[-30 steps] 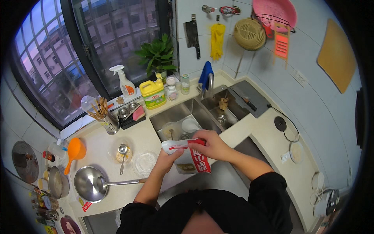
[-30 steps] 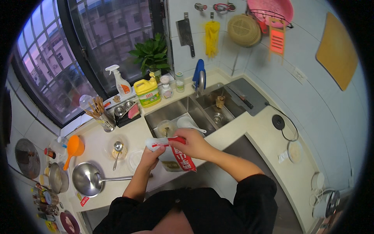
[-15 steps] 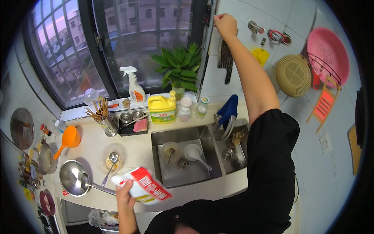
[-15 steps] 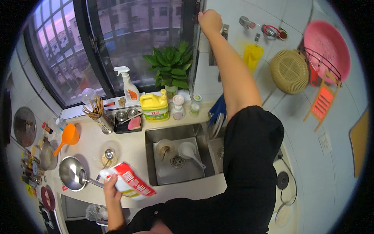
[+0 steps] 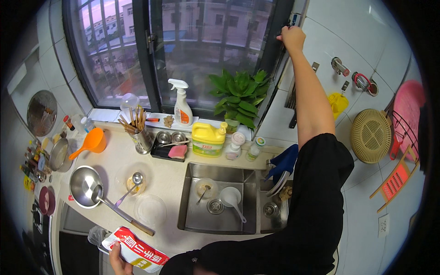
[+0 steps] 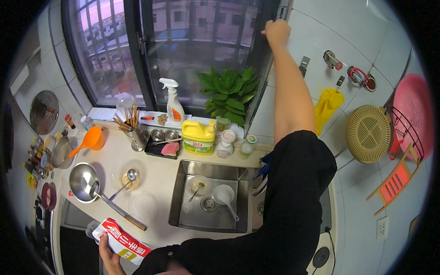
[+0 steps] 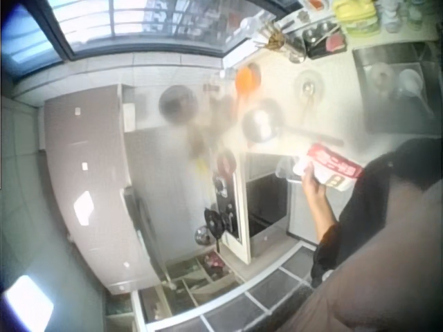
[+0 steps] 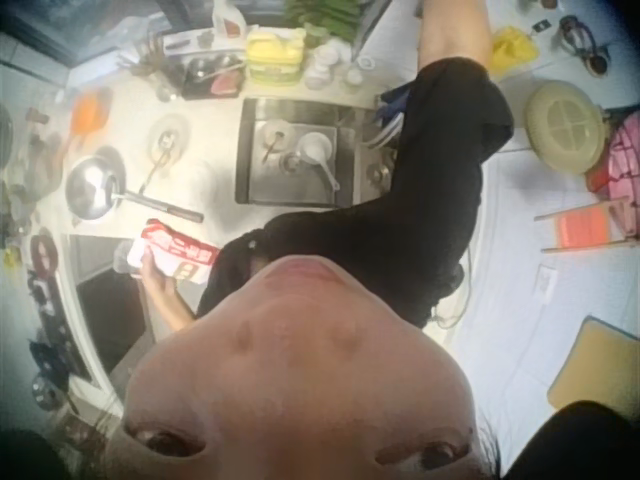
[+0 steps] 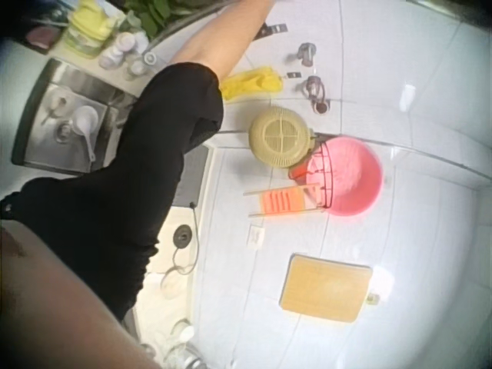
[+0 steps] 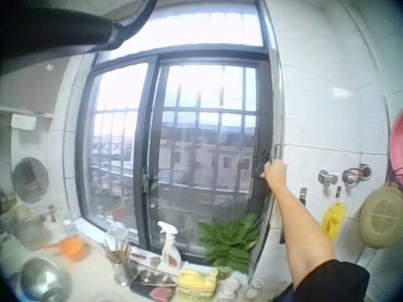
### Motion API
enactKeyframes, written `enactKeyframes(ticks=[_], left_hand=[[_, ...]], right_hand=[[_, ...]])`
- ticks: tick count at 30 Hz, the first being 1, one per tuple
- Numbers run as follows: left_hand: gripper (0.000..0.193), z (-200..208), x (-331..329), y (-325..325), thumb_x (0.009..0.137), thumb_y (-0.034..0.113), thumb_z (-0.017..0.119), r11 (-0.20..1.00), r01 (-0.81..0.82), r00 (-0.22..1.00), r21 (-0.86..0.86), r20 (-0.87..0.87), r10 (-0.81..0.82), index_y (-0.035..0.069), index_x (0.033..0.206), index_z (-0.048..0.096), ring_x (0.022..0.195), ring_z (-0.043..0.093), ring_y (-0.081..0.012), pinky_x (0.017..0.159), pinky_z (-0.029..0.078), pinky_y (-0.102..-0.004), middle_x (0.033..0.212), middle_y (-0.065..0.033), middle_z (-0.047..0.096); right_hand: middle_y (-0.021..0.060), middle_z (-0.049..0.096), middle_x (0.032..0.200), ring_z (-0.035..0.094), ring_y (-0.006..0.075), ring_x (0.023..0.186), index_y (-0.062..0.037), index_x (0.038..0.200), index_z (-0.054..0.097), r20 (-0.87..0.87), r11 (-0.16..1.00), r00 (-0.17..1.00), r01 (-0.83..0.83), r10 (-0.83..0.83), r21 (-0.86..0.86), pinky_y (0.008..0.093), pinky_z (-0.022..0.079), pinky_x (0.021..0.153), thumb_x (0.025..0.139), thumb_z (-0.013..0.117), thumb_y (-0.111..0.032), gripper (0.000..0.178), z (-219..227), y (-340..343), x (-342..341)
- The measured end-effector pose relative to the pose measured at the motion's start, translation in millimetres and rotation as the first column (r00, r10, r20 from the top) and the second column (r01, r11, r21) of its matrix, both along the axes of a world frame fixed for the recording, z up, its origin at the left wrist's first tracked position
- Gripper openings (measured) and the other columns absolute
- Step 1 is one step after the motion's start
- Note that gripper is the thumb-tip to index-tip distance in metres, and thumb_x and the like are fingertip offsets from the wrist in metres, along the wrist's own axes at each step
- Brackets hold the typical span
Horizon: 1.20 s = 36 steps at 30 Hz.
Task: The person washes a metal bowl with a sponge and rinses it under the tap, then dries it with a cloth. They transfer boiling noodles from a wok into the bowl. Next, they open a package of pickled vegetables and add the contents to the wok, stirring them with a spatula. Finally, they rinse the bowl again and place it on the counter.
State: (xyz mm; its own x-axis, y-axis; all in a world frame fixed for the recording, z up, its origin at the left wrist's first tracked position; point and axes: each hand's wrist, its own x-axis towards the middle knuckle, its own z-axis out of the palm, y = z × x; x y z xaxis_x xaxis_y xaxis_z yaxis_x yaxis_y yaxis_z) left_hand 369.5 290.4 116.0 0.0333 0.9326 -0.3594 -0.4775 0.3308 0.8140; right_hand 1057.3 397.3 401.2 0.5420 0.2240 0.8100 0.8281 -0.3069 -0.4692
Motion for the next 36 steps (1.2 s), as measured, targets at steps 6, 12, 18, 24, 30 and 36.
enactKeyframes(ticks=[6, 12, 18, 24, 30, 36], left_hand=[[0.043, -2, -9, -5, 0.075, 0.007, 0.059, 0.999, 0.036, 0.997, 0.038, 0.073, -0.039, -0.001, 0.115, 0.044, 0.095, 0.055, -0.025, 0.085, 0.044, -0.0378, 0.106, -0.0136, 0.055], [0.033, -11, 30, 8, 0.076, 0.005, 0.06, 0.934, 0.356, 0.901, -0.028, 0.275, -0.336, -0.002, 0.106, 0.05, 0.092, 0.057, -0.021, 0.081, 0.047, -0.0342, 0.099, -0.0108, 0.058], [0.035, -26, 21, -15, 0.079, 0.012, 0.06, 0.926, 0.378, 0.778, 0.008, 0.538, -0.323, -0.002, 0.11, 0.049, 0.095, 0.056, -0.0213, 0.084, 0.045, -0.0348, 0.103, -0.0125, 0.057], [0.026, -44, -131, -18, 0.077, 0.009, 0.062, 0.949, 0.314, 0.906, -0.014, 0.304, -0.295, -0.001, 0.1, 0.054, 0.084, 0.059, -0.0186, 0.076, 0.048, -0.0316, 0.095, -0.0113, 0.06], [0.029, -45, -254, -6, 0.077, 0.008, 0.062, 0.851, 0.525, 0.841, -0.028, 0.173, -0.513, 0.0, 0.104, 0.054, 0.091, 0.056, -0.0195, 0.081, 0.045, -0.0326, 0.097, -0.0111, 0.06], [0.037, -51, -312, -5, 0.079, 0.009, 0.06, 0.875, 0.485, 0.838, 0.0, 0.285, -0.465, 0.0, 0.113, 0.05, 0.096, 0.054, -0.019, 0.085, 0.043, -0.0313, 0.106, -0.0111, 0.057]], right_hand=[[0.0098, 0.064, 0.072, 0.064, 0.0164, 0.066, 0.0008, 0.075, 0.055, -0.182, 0.76, 0.746, -0.584, 0.641, 0.286, 0.0231, 0.048, 0.061, 0.083, 0.051, -0.019, 0.022, -14, 31, -51], [0.0052, 0.057, 0.068, 0.056, 0.0107, 0.055, -0.0044, 0.076, 0.048, -0.728, 0.253, 0.139, -0.966, 0.671, 0.049, 0.0198, 0.044, 0.05, 0.086, 0.047, -0.016, 0.016, -163, -6, -292], [0.0027, 0.058, 0.078, 0.054, 0.0083, 0.072, -0.0038, 0.083, 0.051, -0.945, 0.042, -0.216, -0.972, 0.248, 0.233, 0.0217, 0.043, 0.062, 0.08, 0.054, -0.005, 0.005, -279, -91, -476], [0.0082, 0.055, 0.104, 0.052, 0.0135, 0.095, -0.001, 0.111, 0.049, -0.89, -0.096, -0.456, -0.886, 0.005, 0.453, 0.0264, 0.043, 0.08, 0.078, 0.053, 0.001, 0.034, -326, -99, -607], [0.0078, 0.053, 0.109, 0.053, 0.0182, 0.097, -0.0071, 0.118, 0.044, -0.817, -0.125, -0.48, -0.834, -0.319, 0.538, 0.0279, 0.046, 0.077, 0.077, 0.055, 0.0, 0.043, -335, -88, -736], [0.0085, 0.052, 0.111, 0.052, 0.0201, 0.102, -0.0052, 0.122, 0.041, -0.686, 0.141, -0.595, -0.789, -0.419, 0.598, 0.0317, 0.044, 0.084, 0.078, 0.054, -0.001, 0.046, -333, -83, -793]])
